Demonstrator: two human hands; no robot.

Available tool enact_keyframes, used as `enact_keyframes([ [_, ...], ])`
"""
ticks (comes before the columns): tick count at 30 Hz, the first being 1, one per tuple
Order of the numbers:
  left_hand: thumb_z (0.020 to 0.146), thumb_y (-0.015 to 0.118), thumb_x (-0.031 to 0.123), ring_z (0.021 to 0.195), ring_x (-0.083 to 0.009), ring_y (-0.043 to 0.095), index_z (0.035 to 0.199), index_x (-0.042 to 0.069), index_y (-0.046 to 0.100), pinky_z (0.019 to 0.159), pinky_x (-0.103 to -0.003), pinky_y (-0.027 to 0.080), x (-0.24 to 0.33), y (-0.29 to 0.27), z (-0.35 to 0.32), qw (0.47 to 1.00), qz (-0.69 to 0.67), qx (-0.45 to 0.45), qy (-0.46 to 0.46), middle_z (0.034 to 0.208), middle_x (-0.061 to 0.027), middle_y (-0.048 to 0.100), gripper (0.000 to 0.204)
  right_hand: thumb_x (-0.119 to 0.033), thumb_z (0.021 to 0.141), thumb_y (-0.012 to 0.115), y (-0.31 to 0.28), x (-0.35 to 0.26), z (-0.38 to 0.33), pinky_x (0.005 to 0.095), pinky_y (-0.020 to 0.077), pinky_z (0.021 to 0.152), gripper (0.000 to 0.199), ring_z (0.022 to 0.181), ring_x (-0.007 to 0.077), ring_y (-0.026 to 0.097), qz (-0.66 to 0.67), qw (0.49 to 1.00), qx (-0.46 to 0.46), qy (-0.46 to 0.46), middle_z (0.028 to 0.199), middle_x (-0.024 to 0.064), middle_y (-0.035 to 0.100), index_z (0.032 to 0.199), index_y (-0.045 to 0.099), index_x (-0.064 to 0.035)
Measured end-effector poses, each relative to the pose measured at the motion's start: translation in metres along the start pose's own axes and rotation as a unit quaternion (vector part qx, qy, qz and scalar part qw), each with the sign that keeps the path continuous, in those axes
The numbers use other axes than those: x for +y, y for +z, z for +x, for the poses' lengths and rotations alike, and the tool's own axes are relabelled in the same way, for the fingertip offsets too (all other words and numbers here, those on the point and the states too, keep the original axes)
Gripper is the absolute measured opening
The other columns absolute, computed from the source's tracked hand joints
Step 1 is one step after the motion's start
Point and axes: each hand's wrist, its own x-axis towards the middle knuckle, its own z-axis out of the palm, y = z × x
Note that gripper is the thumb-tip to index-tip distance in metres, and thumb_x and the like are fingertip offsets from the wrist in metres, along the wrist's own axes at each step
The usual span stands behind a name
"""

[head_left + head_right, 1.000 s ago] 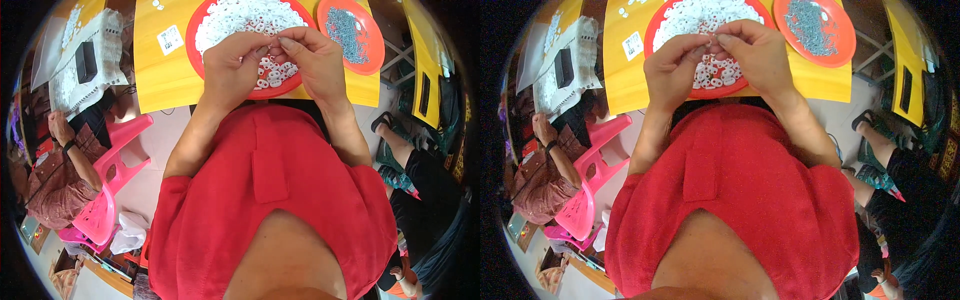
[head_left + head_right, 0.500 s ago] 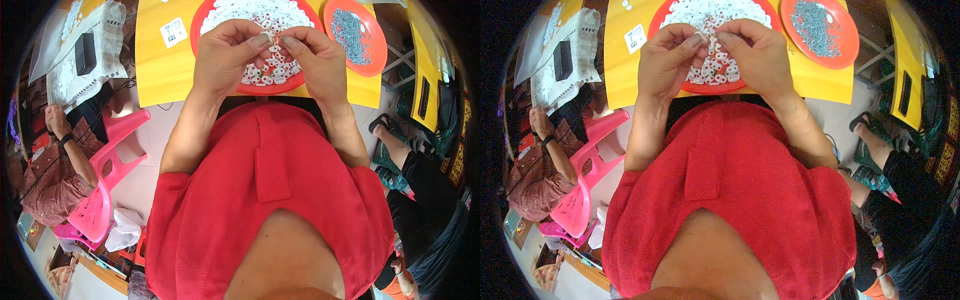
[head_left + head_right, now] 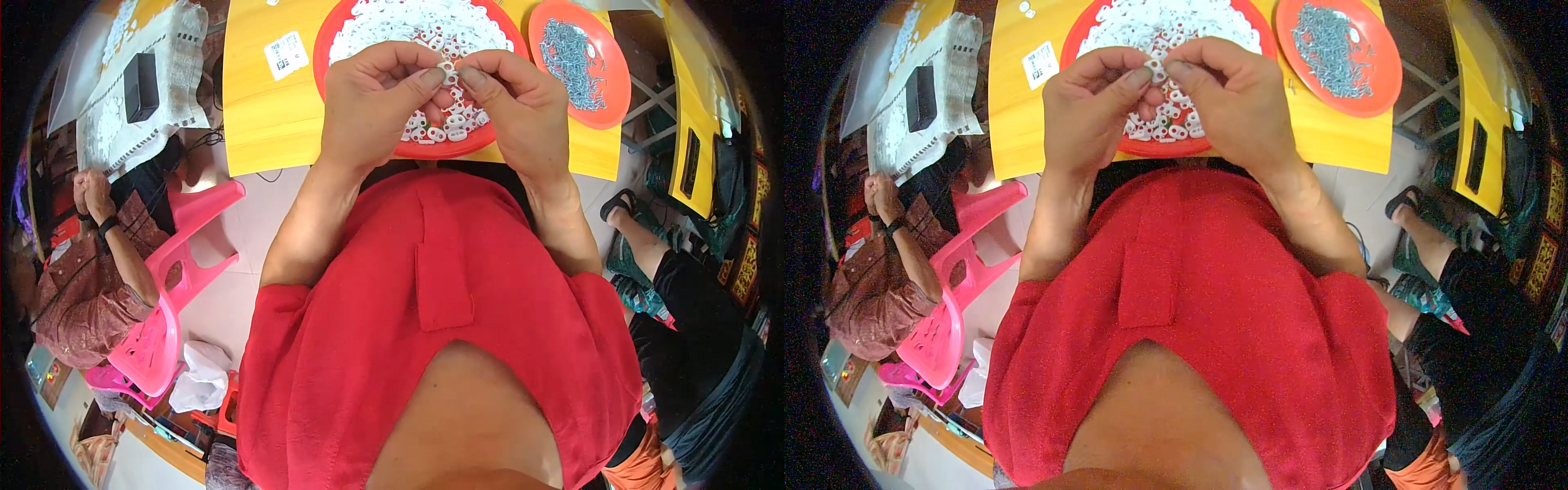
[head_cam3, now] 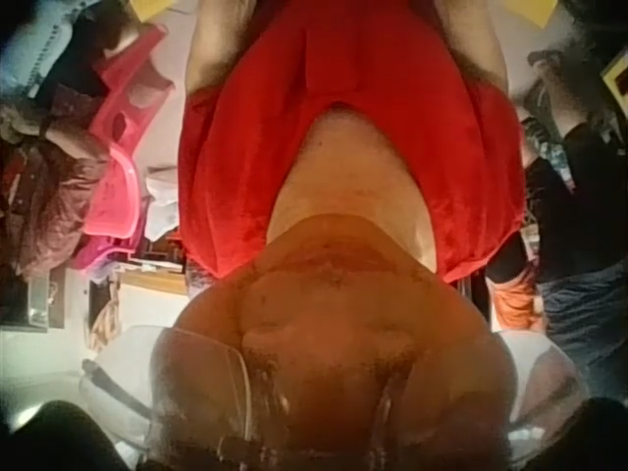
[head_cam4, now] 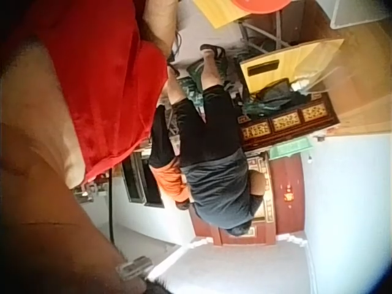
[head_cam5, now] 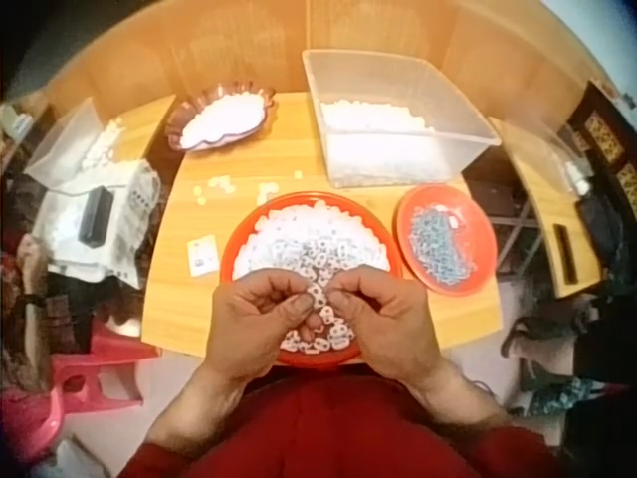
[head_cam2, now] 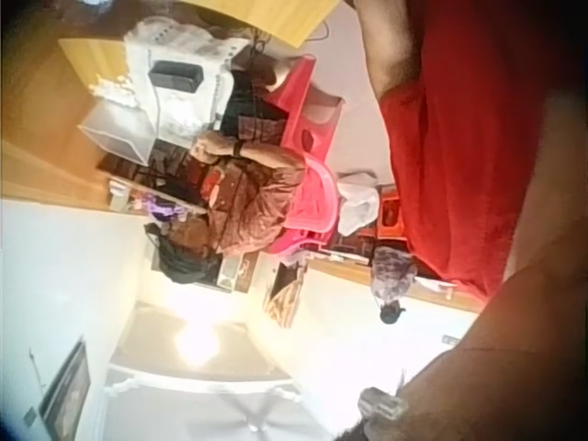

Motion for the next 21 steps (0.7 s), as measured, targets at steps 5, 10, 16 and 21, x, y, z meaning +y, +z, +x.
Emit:
enact_keyframes([
  [5, 0.078, 0.055, -0.003, 0.056, -0.0113, 0.057, 0.087, -0.007, 0.057, 0.048, -0.02, 0.047, 0.0016, 0.0028, -0.0011, 1.0, 0.022, 0.012, 0.0, 0.069, -0.0108, 0.059, 0.01, -0.005, 0.079, 0.056, -0.0006, -0.0029, -0.0003, 0.0189, 0.0401, 0.057, 0.009, 0.065, 0.0044, 0.049, -0.032, 0.999, 0.003, -0.006, 0.068, 0.0002, 0.057, 0.083, 0.06, 0.0023],
  [10, 0.078, 0.055, -0.003, 0.053, -0.01, 0.055, 0.086, -0.006, 0.057, 0.046, -0.019, 0.045, -0.0004, 0.0045, -0.0015, 0.999, 0.044, 0.022, 0.005, 0.066, -0.0093, 0.059, 0.009, -0.005, 0.079, 0.056, -0.0022, -0.0023, -0.0018, 0.019, 0.04, 0.057, 0.009, 0.064, 0.0045, 0.049, -0.065, 0.998, 0.002, -0.008, 0.067, 0.0003, 0.057, 0.083, 0.059, 0.0025],
  [16, 0.078, 0.054, -0.003, 0.052, -0.0085, 0.054, 0.086, -0.005, 0.057, 0.047, -0.019, 0.044, 0.0, 0.0066, -0.0039, 0.998, 0.068, 0.018, 0.004, 0.064, -0.0075, 0.059, 0.009, -0.006, 0.079, 0.056, -0.0032, -0.0015, -0.0021, 0.0194, 0.04, 0.056, 0.01, 0.063, 0.0042, 0.048, -0.043, 0.999, -0.005, -0.008, 0.066, 0.0001, 0.056, 0.083, 0.06, 0.0024],
  [21, 0.078, 0.054, -0.003, 0.051, -0.007, 0.053, 0.084, -0.005, 0.058, 0.046, -0.018, 0.044, 0.0021, 0.0107, -0.0066, 0.992, 0.124, 0.034, 0.013, 0.063, -0.0057, 0.058, 0.007, -0.002, 0.075, 0.056, -0.0028, -0.0017, -0.0021, 0.0244, 0.0419, 0.055, 0.006, 0.059, 0.0126, 0.053, -0.146, 0.988, 0.006, -0.048, 0.065, 0.0089, 0.058, 0.078, 0.06, 0.0013],
])
